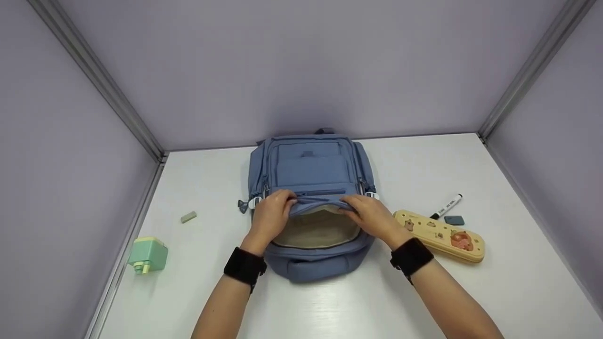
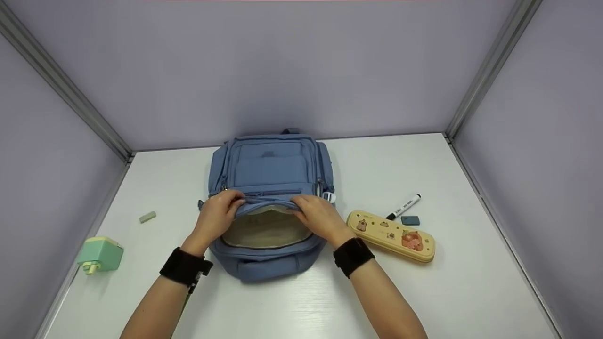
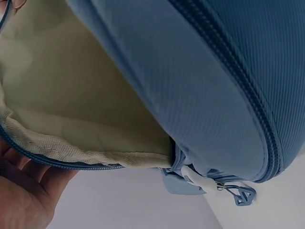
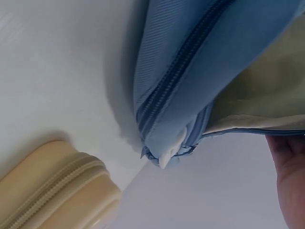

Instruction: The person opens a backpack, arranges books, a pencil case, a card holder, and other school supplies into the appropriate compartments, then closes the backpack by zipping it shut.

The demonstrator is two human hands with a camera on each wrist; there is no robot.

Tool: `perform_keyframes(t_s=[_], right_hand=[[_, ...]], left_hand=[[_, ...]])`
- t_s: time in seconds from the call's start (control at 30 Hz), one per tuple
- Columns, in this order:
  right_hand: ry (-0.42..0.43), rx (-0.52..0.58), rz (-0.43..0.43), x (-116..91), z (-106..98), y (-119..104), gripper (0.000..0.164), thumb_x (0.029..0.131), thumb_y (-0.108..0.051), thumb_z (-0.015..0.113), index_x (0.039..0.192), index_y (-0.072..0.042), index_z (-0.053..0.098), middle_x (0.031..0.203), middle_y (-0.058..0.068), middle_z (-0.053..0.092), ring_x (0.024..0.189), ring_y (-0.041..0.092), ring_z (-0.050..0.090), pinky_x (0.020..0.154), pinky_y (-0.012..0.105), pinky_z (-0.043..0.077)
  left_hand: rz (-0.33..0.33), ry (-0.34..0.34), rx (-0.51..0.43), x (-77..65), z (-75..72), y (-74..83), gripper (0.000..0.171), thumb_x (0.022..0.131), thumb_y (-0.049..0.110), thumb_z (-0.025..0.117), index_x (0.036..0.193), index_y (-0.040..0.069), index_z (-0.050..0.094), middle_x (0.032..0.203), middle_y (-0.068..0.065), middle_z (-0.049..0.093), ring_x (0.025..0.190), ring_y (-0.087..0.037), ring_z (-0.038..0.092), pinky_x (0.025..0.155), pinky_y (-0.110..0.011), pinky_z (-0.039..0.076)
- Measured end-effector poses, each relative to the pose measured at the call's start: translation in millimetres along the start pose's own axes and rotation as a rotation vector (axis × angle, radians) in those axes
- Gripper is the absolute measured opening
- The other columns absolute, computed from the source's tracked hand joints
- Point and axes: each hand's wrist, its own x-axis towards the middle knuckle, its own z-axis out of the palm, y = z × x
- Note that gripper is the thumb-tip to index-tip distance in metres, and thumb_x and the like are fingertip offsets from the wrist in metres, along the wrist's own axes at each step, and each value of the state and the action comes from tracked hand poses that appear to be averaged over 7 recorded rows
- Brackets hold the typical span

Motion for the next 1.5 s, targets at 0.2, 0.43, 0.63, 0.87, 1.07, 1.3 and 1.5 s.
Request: perform_keyframes(t_s=[0.2,0.43,0.63,0.87,1.07,1.3,1.5], right_hand=[[0.079,-0.041,-0.075,2,-7,-6,0.019,0.089,-0.007,0.073,0.105,-0.001,0.066,0.096,0.011,0.07,0.087,0.028,0.068,0.073,0.042,0.055],[0.192,-0.06,-0.131,12,-21,-14,0.015,0.086,-0.006,0.075,0.098,-0.001,0.067,0.088,0.01,0.07,0.077,0.027,0.069,0.064,0.04,0.055],[0.19,-0.042,-0.021,26,-30,-14,0.013,0.09,-0.011,0.073,0.097,-0.001,0.071,0.087,0.012,0.071,0.075,0.027,0.069,0.065,0.042,0.055],[0.201,0.07,0.142,44,-38,-7,0.012,0.092,-0.014,0.07,0.096,-0.002,0.072,0.073,0.006,0.066,0.058,0.017,0.055,0.055,0.036,0.045],[0.192,0.151,0.267,61,-45,0,0.019,0.095,-0.018,0.067,0.099,-0.001,0.073,0.06,0.001,0.055,0.05,0.012,0.043,0.052,0.032,0.037],[0.141,0.215,0.415,73,-48,6,0.025,0.098,-0.023,0.063,0.099,0.0,0.072,0.065,0.005,0.058,0.052,0.014,0.042,0.053,0.031,0.034],[0.115,0.252,0.499,80,-47,13,0.027,0.098,-0.026,0.063,0.089,-0.002,0.07,0.067,0.006,0.058,0.053,0.016,0.04,0.055,0.031,0.033]], left_hand=[[0.018,-0.012,0.002,-0.7,-9.1,5.4,0.009,0.097,0.016,0.064,0.098,0.009,0.07,0.094,-0.005,0.069,0.082,-0.021,0.067,0.071,-0.038,0.053],[0.023,-0.02,-0.048,2.8,-25.6,10.6,0.01,0.095,0.016,0.067,0.099,0.009,0.072,0.093,-0.004,0.07,0.08,-0.018,0.067,0.07,-0.036,0.053],[0.017,0.038,-0.057,5.5,-29.7,7.0,0.015,0.097,0.017,0.065,0.102,0.006,0.074,0.094,-0.006,0.07,0.085,-0.02,0.068,0.074,-0.037,0.054],[-0.054,0.202,-0.031,5.2,-42.4,-5.9,0.023,0.1,0.02,0.059,0.109,0.004,0.072,0.102,-0.009,0.069,0.089,-0.023,0.067,0.074,-0.04,0.054],[-0.098,0.275,0.05,-0.9,-58.7,-29.0,0.025,0.098,0.019,0.063,0.114,0.002,0.07,0.105,-0.013,0.066,0.091,-0.031,0.066,0.077,-0.045,0.052],[-0.237,0.29,0.176,-18.4,-81.2,-64.5,0.029,0.094,0.018,0.067,0.118,0.0,0.068,0.11,-0.021,0.063,0.094,-0.039,0.062,0.08,-0.054,0.047],[-0.454,0.285,0.295,-38.7,-100.4,-95.7,0.034,0.094,0.021,0.066,0.12,0.0,0.065,0.119,-0.026,0.058,0.105,-0.045,0.057,0.087,-0.062,0.041]])
